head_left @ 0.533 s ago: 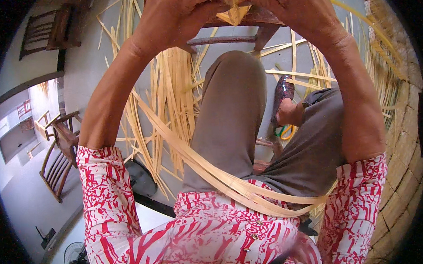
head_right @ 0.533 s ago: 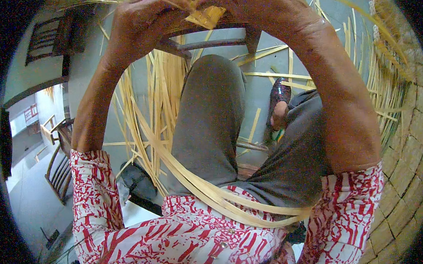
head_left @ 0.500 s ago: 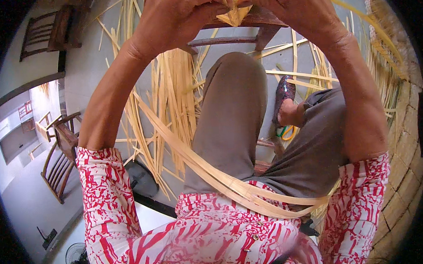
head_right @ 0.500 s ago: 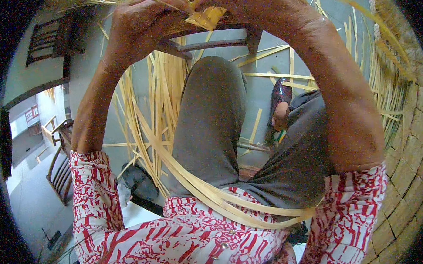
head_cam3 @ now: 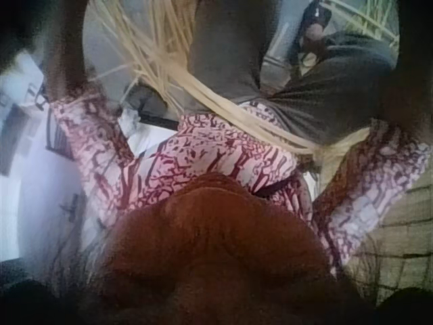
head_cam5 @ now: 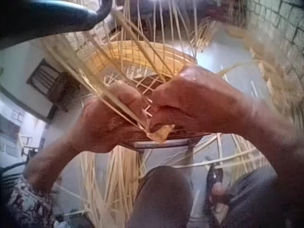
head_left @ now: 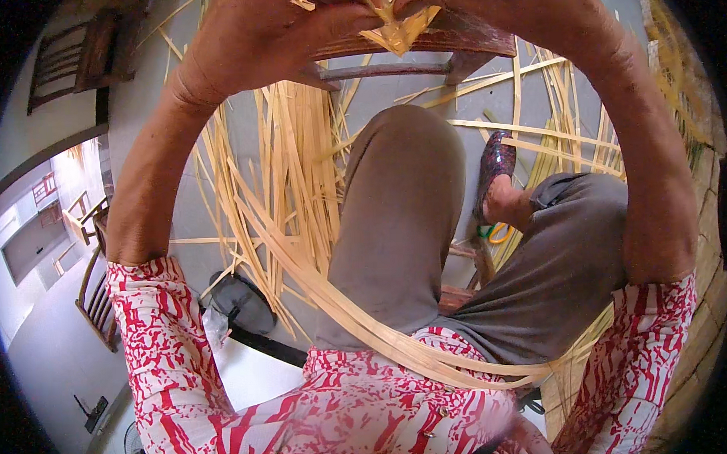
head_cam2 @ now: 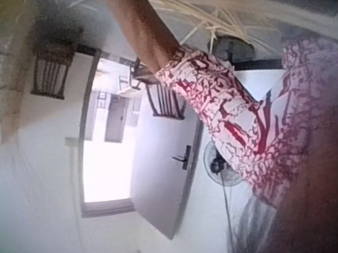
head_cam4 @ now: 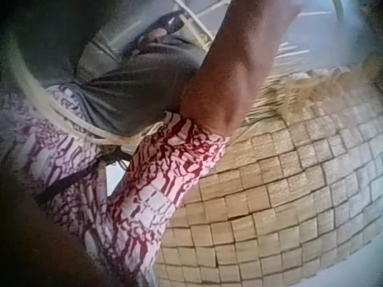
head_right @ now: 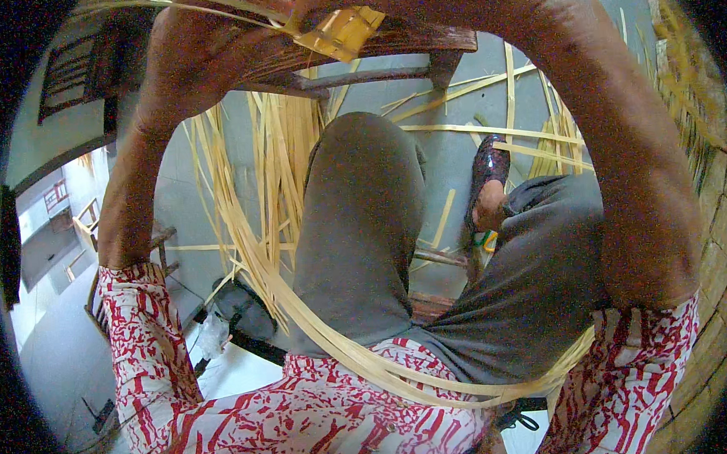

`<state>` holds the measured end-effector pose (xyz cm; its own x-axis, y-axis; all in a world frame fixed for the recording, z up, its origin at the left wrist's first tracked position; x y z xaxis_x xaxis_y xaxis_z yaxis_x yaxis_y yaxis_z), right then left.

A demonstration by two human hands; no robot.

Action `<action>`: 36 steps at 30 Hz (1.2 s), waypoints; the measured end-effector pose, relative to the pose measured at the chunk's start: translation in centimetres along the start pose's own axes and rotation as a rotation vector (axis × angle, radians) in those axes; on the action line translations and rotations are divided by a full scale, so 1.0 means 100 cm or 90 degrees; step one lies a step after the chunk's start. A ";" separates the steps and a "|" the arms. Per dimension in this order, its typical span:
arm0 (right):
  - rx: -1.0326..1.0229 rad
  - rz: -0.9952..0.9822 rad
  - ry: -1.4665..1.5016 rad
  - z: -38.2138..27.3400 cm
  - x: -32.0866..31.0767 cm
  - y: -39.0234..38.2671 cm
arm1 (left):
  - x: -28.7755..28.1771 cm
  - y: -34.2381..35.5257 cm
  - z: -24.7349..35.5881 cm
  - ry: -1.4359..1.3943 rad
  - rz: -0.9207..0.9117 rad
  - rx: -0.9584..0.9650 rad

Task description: The person weaves thin bamboo strips into a basket frame, interlacing them by hand to form a grid pattern. The basket is held and rotated as needed while the weaver continues the pattern.

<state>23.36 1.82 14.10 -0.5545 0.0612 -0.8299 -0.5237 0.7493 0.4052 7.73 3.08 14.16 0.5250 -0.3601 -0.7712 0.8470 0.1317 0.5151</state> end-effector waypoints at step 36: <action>0.661 0.426 1.316 0.109 0.043 0.004 | -0.006 -0.046 -0.074 -0.113 0.401 -0.361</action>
<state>27.88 9.57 6.52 -0.4396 0.3559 0.8247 -0.0830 0.8981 -0.4318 4.15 9.52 9.44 0.9299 -0.1972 -0.3104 0.3409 0.7786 0.5269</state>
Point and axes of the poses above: each hand's wrist, its own y-axis towards the middle knuckle, its own x-axis out of the palm, z = x × y, the point moved 6 cm from there along y, towards the middle knuckle, and after that the axes turned 12 degrees about x, right-handed, at the moved point
